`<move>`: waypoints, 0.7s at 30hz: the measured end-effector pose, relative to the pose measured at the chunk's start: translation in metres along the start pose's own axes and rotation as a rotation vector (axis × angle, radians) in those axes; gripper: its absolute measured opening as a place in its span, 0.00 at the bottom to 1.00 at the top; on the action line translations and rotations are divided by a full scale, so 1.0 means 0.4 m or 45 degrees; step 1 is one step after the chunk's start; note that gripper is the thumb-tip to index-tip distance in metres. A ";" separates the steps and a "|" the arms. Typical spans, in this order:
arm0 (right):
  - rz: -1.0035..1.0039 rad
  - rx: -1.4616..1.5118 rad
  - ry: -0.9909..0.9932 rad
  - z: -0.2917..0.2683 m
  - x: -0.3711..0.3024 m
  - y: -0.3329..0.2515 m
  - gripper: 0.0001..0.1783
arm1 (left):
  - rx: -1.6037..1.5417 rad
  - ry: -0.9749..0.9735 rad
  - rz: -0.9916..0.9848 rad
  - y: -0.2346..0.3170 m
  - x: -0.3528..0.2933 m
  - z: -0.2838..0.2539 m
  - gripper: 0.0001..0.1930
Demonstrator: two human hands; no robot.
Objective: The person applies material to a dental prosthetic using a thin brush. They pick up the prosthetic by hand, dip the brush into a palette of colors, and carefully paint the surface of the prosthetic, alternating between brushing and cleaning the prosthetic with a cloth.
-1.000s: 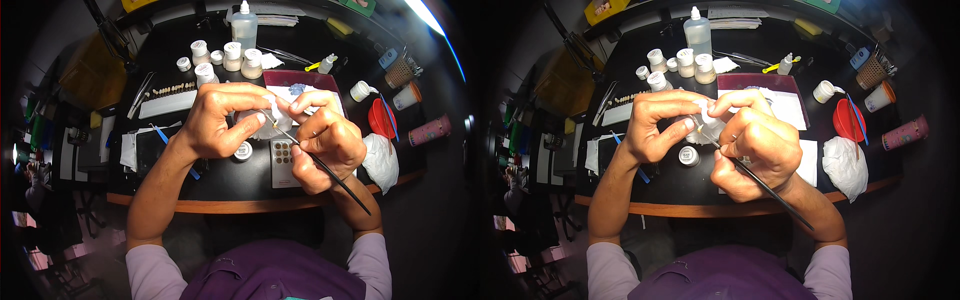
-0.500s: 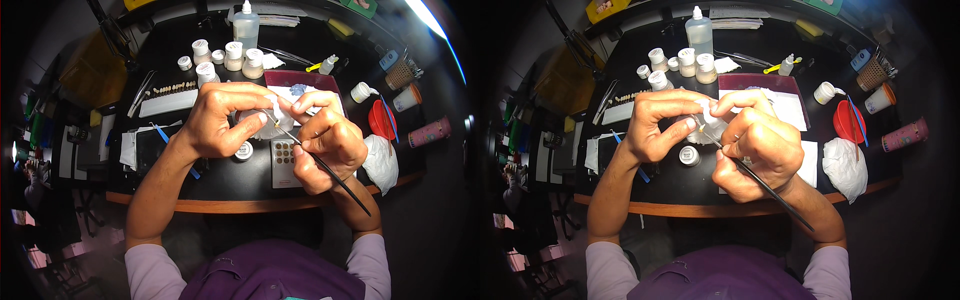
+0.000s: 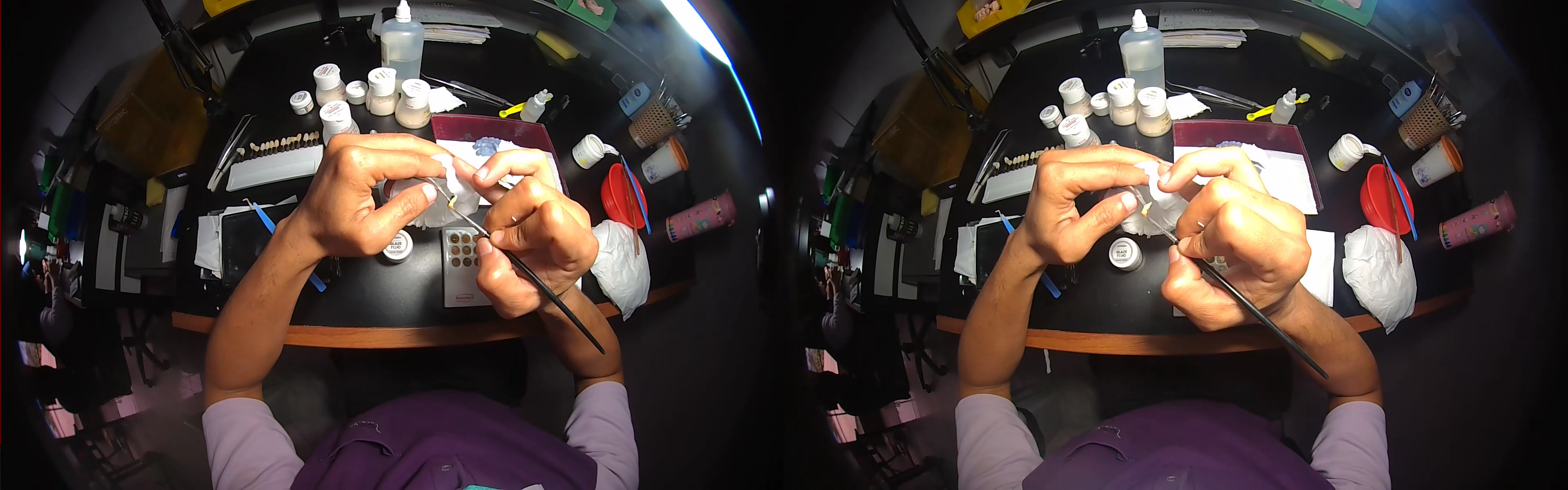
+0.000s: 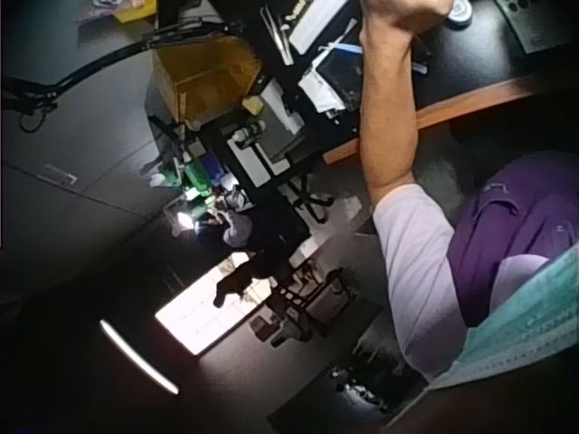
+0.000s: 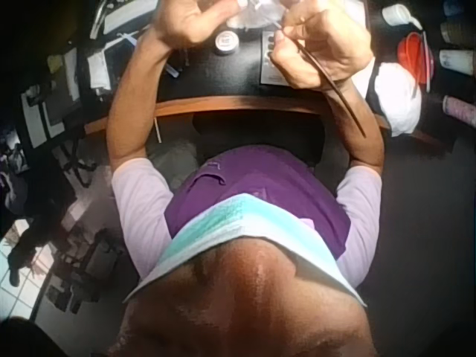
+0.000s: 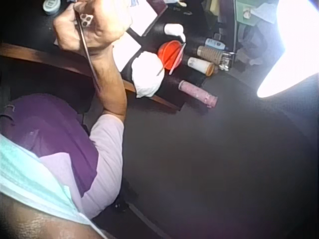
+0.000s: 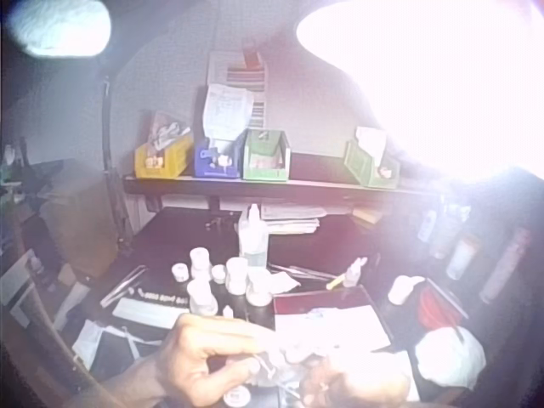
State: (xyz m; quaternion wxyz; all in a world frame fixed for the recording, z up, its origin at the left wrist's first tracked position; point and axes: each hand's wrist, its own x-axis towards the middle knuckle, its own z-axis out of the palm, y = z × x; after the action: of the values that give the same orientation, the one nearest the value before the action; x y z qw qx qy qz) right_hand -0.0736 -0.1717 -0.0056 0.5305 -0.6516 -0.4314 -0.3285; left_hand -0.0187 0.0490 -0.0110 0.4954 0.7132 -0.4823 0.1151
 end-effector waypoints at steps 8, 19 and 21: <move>0.018 0.016 0.001 0.000 0.002 -0.006 0.12 | 0.008 0.020 0.002 -0.009 -0.004 0.002 0.12; 0.010 -0.015 -0.006 0.001 -0.001 0.000 0.13 | 0.045 0.079 0.061 -0.016 -0.004 0.010 0.10; 0.011 -0.015 -0.015 0.000 -0.001 -0.001 0.13 | 0.042 0.082 0.062 -0.018 -0.005 0.010 0.10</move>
State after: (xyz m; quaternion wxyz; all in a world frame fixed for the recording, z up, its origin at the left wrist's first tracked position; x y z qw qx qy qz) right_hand -0.0741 -0.1719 -0.0057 0.5256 -0.6585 -0.4297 -0.3248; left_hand -0.0153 0.0470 -0.0184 0.4958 0.7053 -0.4814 0.1581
